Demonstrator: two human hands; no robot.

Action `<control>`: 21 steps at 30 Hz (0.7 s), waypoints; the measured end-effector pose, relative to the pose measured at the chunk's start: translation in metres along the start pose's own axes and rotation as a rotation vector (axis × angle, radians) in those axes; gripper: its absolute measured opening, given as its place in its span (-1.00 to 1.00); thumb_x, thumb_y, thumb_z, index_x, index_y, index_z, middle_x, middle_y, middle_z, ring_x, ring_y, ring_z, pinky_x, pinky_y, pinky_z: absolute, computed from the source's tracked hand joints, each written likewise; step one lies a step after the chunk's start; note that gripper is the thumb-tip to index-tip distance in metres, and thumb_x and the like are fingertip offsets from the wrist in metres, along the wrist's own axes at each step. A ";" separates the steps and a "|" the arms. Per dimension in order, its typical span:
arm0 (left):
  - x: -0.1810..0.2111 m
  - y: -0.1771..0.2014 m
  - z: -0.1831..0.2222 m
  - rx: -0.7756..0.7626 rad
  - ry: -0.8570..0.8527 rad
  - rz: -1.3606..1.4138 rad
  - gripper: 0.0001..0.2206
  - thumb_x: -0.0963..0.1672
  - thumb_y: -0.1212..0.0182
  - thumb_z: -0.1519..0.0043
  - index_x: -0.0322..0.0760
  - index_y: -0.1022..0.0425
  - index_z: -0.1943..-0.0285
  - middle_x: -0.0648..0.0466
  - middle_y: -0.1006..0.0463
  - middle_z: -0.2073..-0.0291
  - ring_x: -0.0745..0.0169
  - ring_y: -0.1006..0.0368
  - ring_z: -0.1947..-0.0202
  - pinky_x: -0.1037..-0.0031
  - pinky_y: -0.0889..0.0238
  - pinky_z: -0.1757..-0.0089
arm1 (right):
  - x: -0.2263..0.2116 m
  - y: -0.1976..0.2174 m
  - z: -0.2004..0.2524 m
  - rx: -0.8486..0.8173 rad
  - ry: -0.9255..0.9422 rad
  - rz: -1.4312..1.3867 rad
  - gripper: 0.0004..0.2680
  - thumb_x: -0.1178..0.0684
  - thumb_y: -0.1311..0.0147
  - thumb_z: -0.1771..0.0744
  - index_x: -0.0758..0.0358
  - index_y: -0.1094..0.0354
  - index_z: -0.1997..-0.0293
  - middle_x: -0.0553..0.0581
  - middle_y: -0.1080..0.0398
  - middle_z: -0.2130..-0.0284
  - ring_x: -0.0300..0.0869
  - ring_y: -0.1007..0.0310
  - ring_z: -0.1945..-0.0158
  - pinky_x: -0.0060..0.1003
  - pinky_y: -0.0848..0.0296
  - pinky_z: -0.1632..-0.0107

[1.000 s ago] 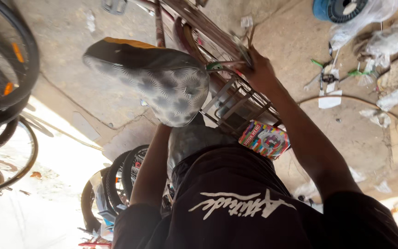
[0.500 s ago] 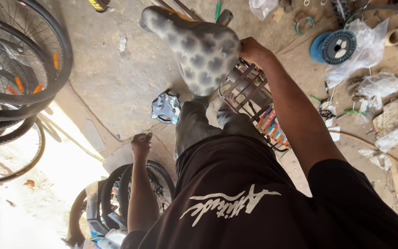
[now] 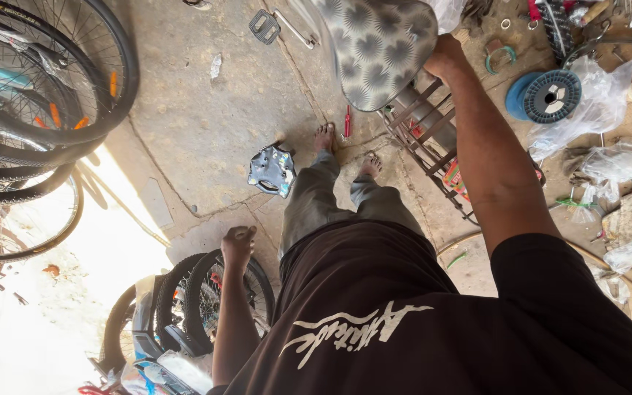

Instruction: The person removes a tire and inner tube from a bicycle rim using a screwdriver and pliers, then pulls the inner tube out by hand while sitting on the floor.

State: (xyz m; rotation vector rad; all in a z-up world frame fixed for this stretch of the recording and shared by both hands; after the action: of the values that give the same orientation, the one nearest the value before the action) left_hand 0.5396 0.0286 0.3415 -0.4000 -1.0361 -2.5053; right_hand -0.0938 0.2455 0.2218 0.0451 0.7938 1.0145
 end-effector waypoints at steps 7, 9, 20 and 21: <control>-0.022 0.007 0.016 0.049 0.061 0.120 -0.65 -0.06 -0.46 -0.15 -0.42 -0.56 0.04 -0.08 -0.64 0.32 0.29 -0.52 0.47 0.49 -0.40 0.46 | 0.017 0.028 -0.019 0.131 0.010 -0.081 -0.93 0.20 -0.16 -0.37 0.42 -0.43 0.17 0.22 -0.50 0.34 -0.19 -0.43 0.46 -0.24 -0.37 0.49; -0.027 0.006 0.020 0.053 0.079 0.116 -0.65 -0.05 -0.46 -0.15 -0.43 -0.57 0.04 -0.10 -0.64 0.32 0.28 -0.52 0.47 0.48 -0.39 0.46 | 0.016 0.028 -0.021 0.182 0.037 -0.146 -0.94 0.22 -0.14 -0.37 0.42 -0.42 0.15 0.22 -0.49 0.34 -0.17 -0.43 0.44 -0.22 -0.37 0.48; -0.010 0.007 -0.032 -0.024 -0.562 -0.599 -0.68 0.04 -0.40 -0.25 -0.30 -0.71 0.31 -0.09 -0.65 0.25 -0.03 -0.54 0.26 0.24 -0.39 0.24 | 0.068 0.063 0.061 0.707 0.355 -1.165 -0.81 0.14 0.07 -0.46 0.14 -0.13 -0.22 0.07 -0.32 0.01 -0.08 -0.44 0.04 -0.17 -0.61 0.20; -0.009 0.012 -0.046 -0.037 -0.427 -0.443 -0.70 0.03 -0.42 -0.19 -0.30 -0.67 0.28 -0.08 -0.65 0.26 0.00 -0.56 0.25 0.24 -0.40 0.22 | 0.072 0.067 0.074 0.774 0.345 -1.250 -0.79 0.11 0.07 -0.45 0.07 -0.11 -0.25 0.05 -0.33 -0.02 -0.07 -0.44 -0.01 -0.15 -0.65 0.15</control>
State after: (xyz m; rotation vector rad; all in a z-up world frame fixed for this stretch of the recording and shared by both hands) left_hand 0.5482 -0.0102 0.3132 -0.8223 -1.3622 -2.9068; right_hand -0.0784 0.3619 0.2597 0.0262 1.2348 -0.5087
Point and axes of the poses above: each hand's wrist, its own z-axis away from the middle knuckle, its own y-axis out of the back of the hand, x = y × z, the point moved 1 cm from there along -z, towards the middle knuckle
